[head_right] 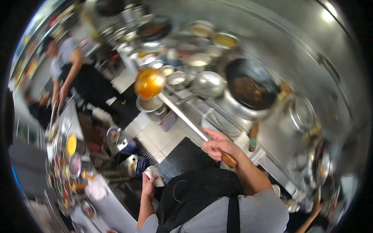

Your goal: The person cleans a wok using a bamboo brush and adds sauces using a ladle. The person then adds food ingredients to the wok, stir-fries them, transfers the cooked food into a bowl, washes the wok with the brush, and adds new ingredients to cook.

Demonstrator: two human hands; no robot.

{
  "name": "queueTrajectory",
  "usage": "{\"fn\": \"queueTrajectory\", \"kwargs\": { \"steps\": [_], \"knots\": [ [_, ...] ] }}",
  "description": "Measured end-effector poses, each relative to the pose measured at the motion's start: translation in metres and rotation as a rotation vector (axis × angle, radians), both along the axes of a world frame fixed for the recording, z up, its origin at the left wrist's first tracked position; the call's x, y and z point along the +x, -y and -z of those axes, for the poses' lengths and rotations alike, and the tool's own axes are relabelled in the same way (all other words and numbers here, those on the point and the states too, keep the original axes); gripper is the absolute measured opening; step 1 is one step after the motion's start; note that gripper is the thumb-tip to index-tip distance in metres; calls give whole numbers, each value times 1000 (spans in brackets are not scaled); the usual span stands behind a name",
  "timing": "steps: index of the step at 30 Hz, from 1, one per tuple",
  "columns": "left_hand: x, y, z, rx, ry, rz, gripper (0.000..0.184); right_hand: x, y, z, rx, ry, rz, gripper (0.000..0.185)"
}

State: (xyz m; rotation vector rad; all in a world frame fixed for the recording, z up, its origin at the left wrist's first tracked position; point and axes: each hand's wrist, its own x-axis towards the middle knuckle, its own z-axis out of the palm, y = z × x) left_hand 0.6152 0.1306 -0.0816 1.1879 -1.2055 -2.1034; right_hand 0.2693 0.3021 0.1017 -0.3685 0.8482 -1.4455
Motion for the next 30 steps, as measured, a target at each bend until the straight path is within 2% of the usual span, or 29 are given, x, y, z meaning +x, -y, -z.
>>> {"fn": "queueTrajectory", "kwargs": {
  "steps": [2,4,6,9,10,12,13,15,16,18,19,21,22,24,25,26,27,28,29,30],
  "knots": [
    [-47,8,2,-50,-37,112,57,-36,-40,4,50,-335,314,75],
    [-99,12,6,-145,5,205,60,-81,-72,21,249,-675,620,75],
    [-153,12,7,-239,42,281,64,-134,-105,36,421,-832,894,72],
    [-232,-5,6,-315,47,269,72,-217,-166,46,851,-1143,1016,69],
    [-255,-10,4,-317,41,301,72,-247,-186,55,871,-1133,1043,69],
    [-299,-19,-1,-313,46,310,73,-311,-221,83,1053,-1416,1059,66],
    [-318,-22,-7,-330,80,334,73,-341,-235,102,1077,-1411,1074,66],
    [-351,-19,1,-344,68,352,73,-402,-257,142,1270,-1768,1056,66],
    [-365,-14,8,-363,63,348,73,-436,-268,154,1291,-1766,1068,66],
    [-390,4,23,-415,45,410,73,-487,-287,167,1182,-1399,840,63],
    [-402,11,25,-444,91,430,73,-491,-292,152,1206,-1385,848,63],
    [-424,16,27,-464,158,418,68,-476,-294,98,1087,-956,747,60],
    [-426,27,39,-450,162,442,68,-454,-297,89,1113,-942,751,60],
    [-441,57,73,-554,243,718,57,-396,-297,81,1232,-1136,958,59],
    [-446,59,67,-618,238,717,46,-379,-312,103,1314,-1332,1007,59],
    [-452,60,63,-623,149,723,46,-367,-331,124,1395,-1527,1044,60],
    [-454,71,74,-810,174,788,48,-354,-335,117,1421,-1523,1051,60],
    [-454,82,82,-1003,198,853,50,-340,-341,110,1561,-1437,1046,60],
    [-453,86,86,-1005,185,877,50,-331,-344,105,1694,-1342,1041,60],
    [-453,90,87,-922,188,856,54,-327,-347,105,1717,-1323,1055,60]
  ]
}}
